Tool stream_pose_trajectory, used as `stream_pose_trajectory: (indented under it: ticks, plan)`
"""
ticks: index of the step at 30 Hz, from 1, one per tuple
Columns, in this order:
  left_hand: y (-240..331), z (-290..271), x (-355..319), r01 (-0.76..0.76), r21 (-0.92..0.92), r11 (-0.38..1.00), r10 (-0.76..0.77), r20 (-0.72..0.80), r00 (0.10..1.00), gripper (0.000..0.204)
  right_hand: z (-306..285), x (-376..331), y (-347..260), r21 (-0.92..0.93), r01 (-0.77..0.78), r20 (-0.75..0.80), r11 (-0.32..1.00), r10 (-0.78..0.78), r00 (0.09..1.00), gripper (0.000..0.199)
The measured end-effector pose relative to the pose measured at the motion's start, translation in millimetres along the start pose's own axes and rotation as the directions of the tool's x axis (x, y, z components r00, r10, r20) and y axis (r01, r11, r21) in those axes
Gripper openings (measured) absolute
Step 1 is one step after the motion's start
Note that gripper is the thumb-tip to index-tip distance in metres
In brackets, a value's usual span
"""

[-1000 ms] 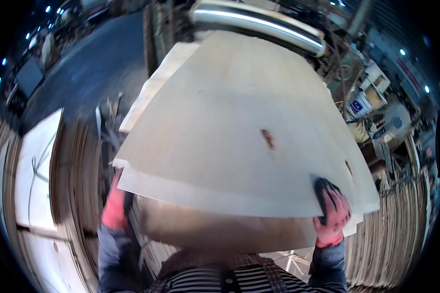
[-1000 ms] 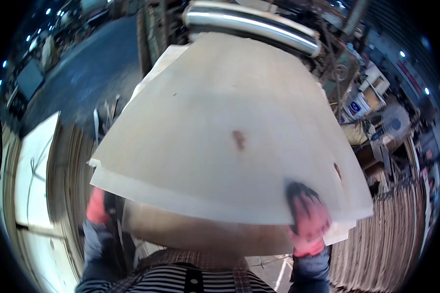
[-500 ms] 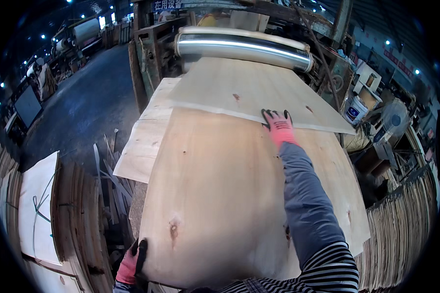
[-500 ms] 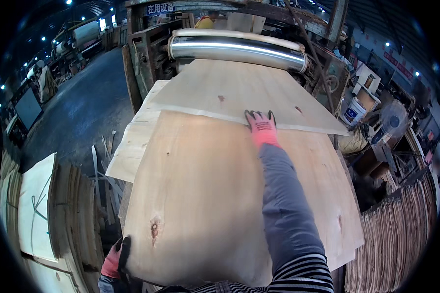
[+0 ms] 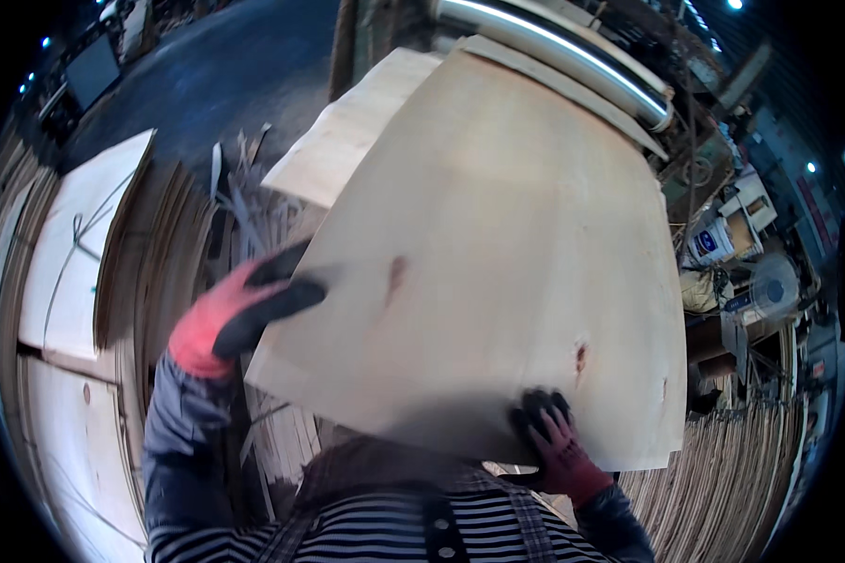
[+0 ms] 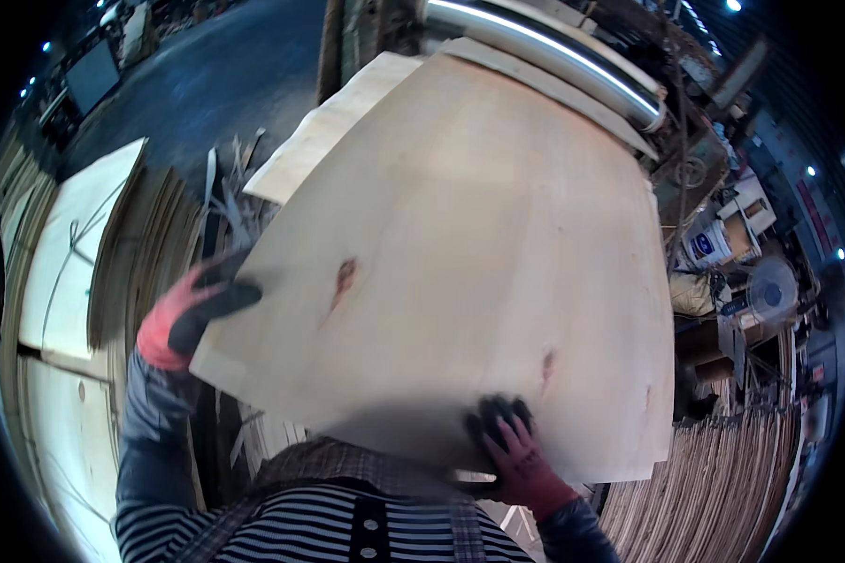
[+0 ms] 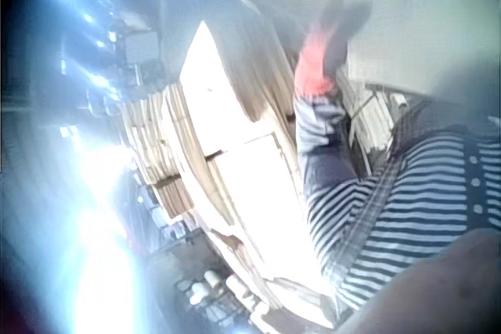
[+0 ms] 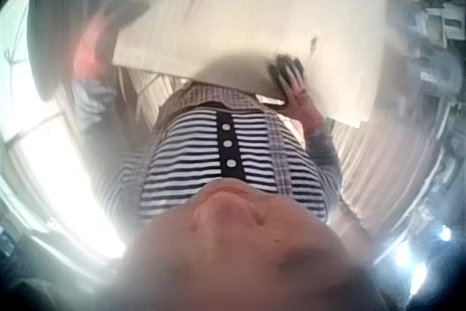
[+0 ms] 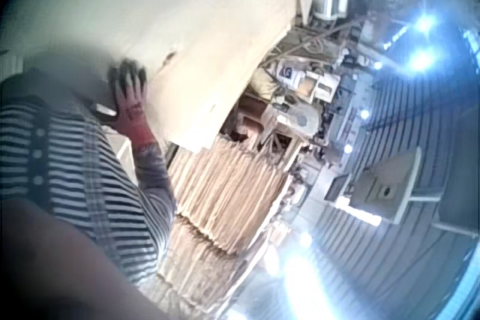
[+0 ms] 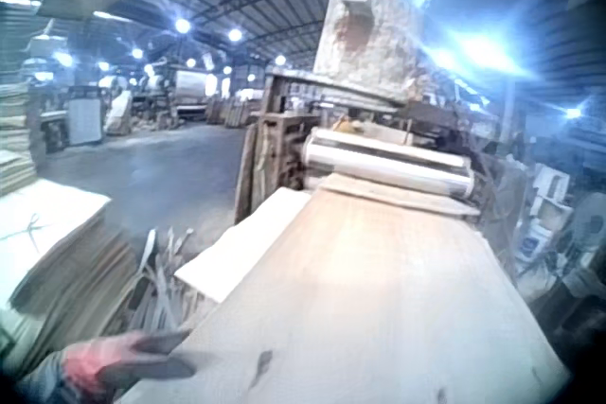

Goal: The person feeds large sheets of wood veneer through a roller machine, then stacks the processed sheets on a pile to the right. The person repeatedly picks up new sheets, guides them through the machine, and places them on the growing stack.

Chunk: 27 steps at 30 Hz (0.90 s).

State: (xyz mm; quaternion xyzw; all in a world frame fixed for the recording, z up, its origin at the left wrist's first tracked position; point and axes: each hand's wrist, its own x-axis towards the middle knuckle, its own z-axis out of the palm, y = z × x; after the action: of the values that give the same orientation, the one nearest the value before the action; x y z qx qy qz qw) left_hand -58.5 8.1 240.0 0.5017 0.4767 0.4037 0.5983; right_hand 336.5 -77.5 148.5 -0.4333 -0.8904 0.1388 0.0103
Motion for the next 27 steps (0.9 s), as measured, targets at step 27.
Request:
stream_pose_trajectory:
  ticks: [27]
  plan:
    - [-201.1,-14.0,-15.9,-0.042,0.634,0.772,0.254,-0.248,0.935,0.054,-82.4,191.6,205.0,-0.44,-0.291,-0.506,0.85,0.034,0.862,0.045]
